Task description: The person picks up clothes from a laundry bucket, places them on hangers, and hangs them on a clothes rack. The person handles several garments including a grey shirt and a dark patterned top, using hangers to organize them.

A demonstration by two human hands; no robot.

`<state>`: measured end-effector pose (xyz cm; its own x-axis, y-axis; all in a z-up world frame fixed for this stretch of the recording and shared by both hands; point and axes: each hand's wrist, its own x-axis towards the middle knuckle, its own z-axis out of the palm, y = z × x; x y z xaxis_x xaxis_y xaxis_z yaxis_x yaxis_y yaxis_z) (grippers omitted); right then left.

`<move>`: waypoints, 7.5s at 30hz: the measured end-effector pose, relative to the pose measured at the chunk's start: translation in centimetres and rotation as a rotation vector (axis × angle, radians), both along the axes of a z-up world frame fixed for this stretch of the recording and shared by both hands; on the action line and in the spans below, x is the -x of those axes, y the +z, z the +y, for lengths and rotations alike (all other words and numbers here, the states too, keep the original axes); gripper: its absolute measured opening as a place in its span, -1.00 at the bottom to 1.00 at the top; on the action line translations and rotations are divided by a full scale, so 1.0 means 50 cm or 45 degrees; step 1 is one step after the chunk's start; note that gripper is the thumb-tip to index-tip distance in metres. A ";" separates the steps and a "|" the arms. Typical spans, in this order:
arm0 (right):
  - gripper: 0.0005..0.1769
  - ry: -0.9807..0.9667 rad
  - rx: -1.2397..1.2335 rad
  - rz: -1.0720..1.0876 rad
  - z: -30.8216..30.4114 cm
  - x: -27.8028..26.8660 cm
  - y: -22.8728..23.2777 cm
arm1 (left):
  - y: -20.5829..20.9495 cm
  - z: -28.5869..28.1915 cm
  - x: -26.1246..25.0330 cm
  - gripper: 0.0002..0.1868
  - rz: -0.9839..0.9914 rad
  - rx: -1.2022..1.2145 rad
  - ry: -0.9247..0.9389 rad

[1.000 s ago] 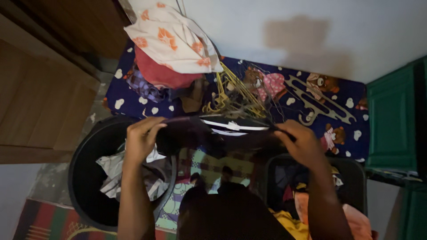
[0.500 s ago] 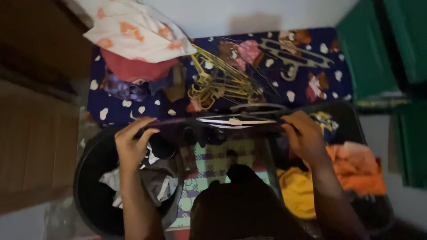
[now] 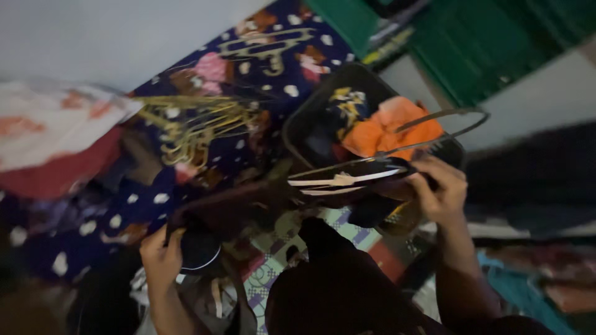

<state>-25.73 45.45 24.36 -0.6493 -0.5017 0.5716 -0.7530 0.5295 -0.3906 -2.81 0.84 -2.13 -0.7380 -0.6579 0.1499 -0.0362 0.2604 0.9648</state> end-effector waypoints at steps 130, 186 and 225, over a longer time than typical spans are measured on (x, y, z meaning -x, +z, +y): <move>-0.32 -0.956 0.283 0.297 0.759 0.197 -0.195 | 0.049 0.822 0.439 -0.65 -0.412 0.161 -1.018; -0.77 0.765 -1.142 -1.517 -0.286 0.112 -0.605 | -0.511 0.125 -0.169 -0.43 -0.709 -0.484 0.764; -0.65 0.803 -0.623 -1.589 -0.597 0.055 -0.725 | -0.093 0.274 -0.027 -0.85 0.082 -0.186 0.544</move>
